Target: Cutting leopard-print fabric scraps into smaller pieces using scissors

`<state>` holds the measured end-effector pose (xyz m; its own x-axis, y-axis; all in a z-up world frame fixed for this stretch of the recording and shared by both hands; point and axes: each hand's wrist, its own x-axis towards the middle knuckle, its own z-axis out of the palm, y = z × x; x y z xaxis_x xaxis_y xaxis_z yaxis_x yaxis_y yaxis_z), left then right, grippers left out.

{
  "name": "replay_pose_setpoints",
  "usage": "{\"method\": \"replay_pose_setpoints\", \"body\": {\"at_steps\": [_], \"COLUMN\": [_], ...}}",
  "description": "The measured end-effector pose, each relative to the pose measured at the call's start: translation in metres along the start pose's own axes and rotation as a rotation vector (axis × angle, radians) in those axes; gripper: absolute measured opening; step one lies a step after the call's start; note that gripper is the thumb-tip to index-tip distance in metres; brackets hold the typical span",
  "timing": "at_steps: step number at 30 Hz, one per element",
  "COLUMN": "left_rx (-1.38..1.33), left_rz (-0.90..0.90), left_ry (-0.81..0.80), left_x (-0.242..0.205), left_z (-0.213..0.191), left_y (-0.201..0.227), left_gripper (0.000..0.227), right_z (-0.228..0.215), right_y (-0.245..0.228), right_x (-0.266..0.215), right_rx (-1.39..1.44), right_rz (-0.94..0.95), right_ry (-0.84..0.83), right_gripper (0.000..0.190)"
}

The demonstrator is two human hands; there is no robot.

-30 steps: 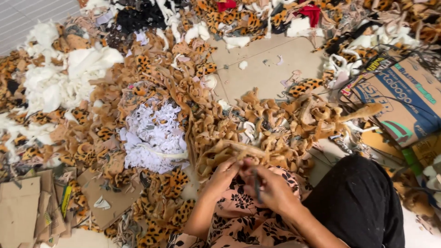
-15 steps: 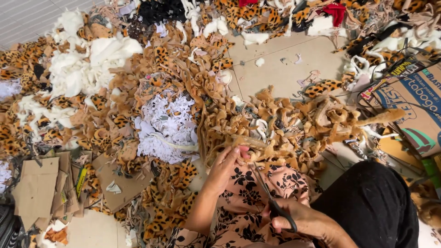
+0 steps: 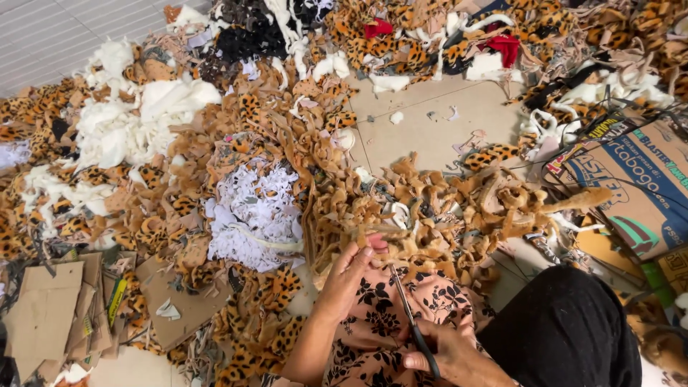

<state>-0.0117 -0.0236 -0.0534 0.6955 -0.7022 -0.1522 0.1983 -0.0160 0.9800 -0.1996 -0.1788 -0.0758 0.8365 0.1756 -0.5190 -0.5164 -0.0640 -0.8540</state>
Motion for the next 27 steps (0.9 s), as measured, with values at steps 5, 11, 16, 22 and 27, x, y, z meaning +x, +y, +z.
{"method": "replay_pose_setpoints", "body": {"at_steps": [5,11,16,22,27], "left_rx": [-0.068,-0.096,-0.079,0.065,0.190], "left_rz": [-0.050,0.056,0.015,0.053,0.066], "left_ry": [0.003,0.020,0.013,-0.015,-0.034], "left_x": [-0.001,0.001,-0.002,0.003,0.008], "left_z": [0.002,0.000,0.003,0.009,0.006], "left_y": [0.005,0.009,0.011,0.016,-0.003], "left_gripper": [0.039,0.037,0.030,0.030,0.028], "right_z": [0.005,0.006,0.008,-0.006,-0.021], "right_y": [0.026,0.015,0.020,0.004,-0.017], "right_x": [0.026,0.016,0.016,0.035,0.043], "right_rx": [0.068,-0.060,-0.067,-0.102,-0.098], "right_rz": [-0.022,0.062,-0.025,-0.086,-0.066], "right_ry": [0.085,0.130,0.183,0.201,0.252], "right_gripper": [0.047,0.085,0.074,0.085,0.076]}}
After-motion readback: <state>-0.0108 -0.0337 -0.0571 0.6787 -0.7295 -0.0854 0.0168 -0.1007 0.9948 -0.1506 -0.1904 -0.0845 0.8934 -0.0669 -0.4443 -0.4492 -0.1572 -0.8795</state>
